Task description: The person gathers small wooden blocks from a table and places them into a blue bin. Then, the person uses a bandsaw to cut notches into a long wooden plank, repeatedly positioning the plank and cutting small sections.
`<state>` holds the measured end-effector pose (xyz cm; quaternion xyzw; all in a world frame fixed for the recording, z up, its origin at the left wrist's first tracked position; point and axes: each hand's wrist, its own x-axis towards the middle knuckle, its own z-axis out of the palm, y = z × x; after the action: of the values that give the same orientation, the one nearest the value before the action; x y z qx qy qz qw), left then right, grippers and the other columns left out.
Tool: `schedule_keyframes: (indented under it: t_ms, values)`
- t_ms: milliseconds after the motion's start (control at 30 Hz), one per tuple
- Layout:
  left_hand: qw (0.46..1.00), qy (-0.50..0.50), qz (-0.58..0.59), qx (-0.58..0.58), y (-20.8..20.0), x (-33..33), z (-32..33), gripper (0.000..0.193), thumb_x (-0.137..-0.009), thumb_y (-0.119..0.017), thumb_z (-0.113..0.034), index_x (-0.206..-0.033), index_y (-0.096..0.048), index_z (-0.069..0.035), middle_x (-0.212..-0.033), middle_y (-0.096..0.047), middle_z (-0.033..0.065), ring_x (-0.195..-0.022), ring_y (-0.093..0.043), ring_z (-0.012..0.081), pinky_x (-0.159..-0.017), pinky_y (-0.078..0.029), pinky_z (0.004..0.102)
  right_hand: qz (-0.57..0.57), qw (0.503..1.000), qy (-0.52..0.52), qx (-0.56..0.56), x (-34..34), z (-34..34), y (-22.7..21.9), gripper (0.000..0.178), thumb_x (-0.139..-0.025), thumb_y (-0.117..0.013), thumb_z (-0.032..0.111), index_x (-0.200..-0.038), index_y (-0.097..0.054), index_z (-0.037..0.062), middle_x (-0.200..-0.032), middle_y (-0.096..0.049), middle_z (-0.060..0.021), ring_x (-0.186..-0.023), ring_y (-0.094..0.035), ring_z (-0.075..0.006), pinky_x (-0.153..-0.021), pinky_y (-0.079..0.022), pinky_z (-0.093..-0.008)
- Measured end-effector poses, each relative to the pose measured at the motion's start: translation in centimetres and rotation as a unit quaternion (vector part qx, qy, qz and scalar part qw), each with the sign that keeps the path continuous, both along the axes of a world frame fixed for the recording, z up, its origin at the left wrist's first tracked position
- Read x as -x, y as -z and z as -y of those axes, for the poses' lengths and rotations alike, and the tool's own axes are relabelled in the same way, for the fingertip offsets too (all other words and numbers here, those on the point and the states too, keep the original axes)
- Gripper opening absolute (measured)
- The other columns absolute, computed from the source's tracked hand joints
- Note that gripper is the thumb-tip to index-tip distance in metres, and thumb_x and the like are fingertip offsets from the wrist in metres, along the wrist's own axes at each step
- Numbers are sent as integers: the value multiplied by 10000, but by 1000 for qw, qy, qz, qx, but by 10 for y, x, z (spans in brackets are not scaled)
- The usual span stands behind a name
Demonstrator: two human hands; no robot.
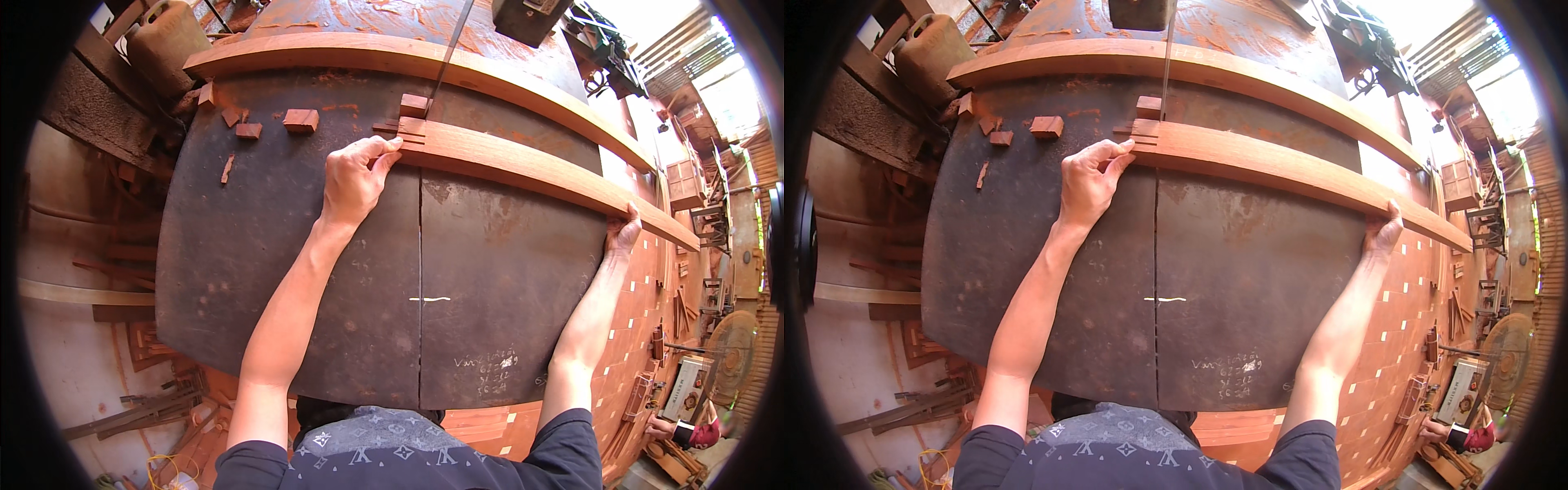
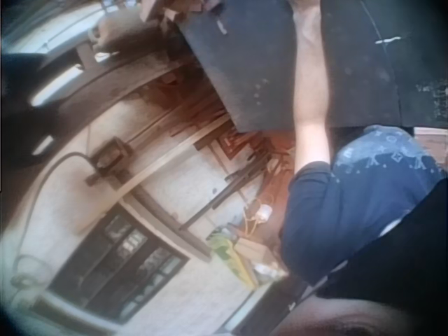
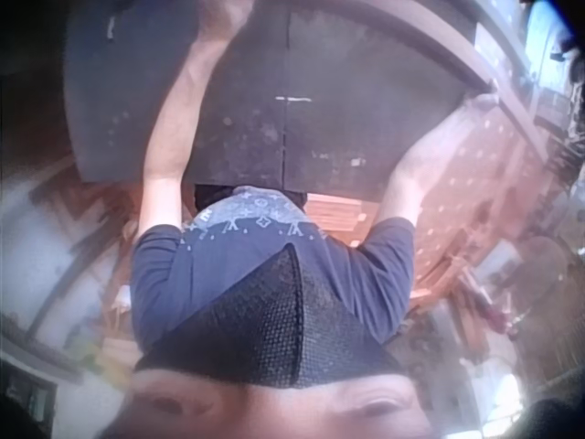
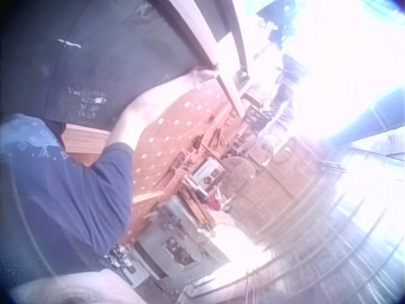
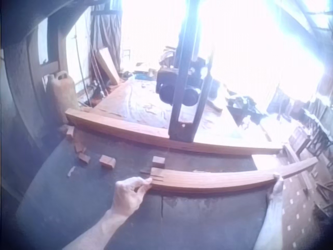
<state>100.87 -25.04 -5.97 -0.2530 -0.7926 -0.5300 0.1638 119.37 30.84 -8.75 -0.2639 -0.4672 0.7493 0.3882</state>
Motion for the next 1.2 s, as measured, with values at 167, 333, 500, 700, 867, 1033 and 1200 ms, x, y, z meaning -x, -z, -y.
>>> schedule_keyframes:
  t_ms: [167, 333, 500, 700, 867, 1033, 1200]
  values:
    - [1000, -5, -10, -4, 1, 1, 1, 121, -902, -821, -19, -1012, -776, 5, -1012, -818, 140, -836, -786, 163, -703, -600, 292, 23, 1000, 18, 5, 4, 13, -7, 708, -916, -632, 167, -1570, -439, -27, -1508, -601, -183, -1333, -640, -297, -1119, -565, -419]
    - [1000, 3, -10, -8, 0, 1, 0, 120, -902, -822, -22, -1008, -776, 6, -1012, -818, 138, -830, -787, 166, -700, -600, 294, -3, 1000, -10, 5, -2, -4, 3, 435, -961, -686, 218, -1357, -612, 54, -1289, -691, -111, -1211, -663, -275, -1050, -543, -454]
    - [1000, 5, 11, 9, 0, -1, 1, 120, -901, -821, -16, -1010, -776, 6, -1014, -819, 134, -838, -787, 161, -709, -603, 293, 3, 1000, -6, 29, 0, -10, 7, 391, -966, -687, 219, -1320, -625, 65, -1275, -695, -100, -1199, -665, -270, -1036, -548, -449]
    - [1000, 10, 9, -3, 1, -1, 3, 129, -896, -822, -3, -1017, -780, 7, -1016, -818, 138, -854, -787, 161, -718, -605, 289, 4, 999, -8, 42, -4, -24, 15, 369, -968, -692, 218, -1301, -633, 74, -1265, -698, -93, -1191, -670, -264, -1035, -549, -444]
    - [1000, 11, -6, -4, 0, 0, 2, 139, -893, -826, -6, -1024, -781, 7, -1011, -816, 141, -853, -788, 166, -717, -603, 289, -1, 999, -6, 31, -6, -30, 17, 361, -976, -683, 207, -1302, -627, 62, -1266, -697, -97, -1193, -670, -267, -1038, -547, -447]
    - [1000, 6, -4, 8, -2, -1, 4, 133, -901, -821, -15, -1025, -780, 10, -1006, -816, 143, -843, -786, 162, -712, -598, 287, 6, 999, 2, 41, 0, -18, 14, 365, -980, -679, 209, -1302, -625, 47, -1253, -703, -105, -1189, -672, -276, -1040, -546, -453]
    - [1000, 5, -2, -2, 1, 2, 1, 124, -906, -818, -16, -1021, -780, 9, -1010, -817, 141, -835, -779, 149, -706, -598, 290, 7, 999, -11, 43, -4, -20, 12, 380, -970, -685, 212, -1310, -627, 50, -1256, -700, -105, -1194, -668, -273, -1037, -544, -451]
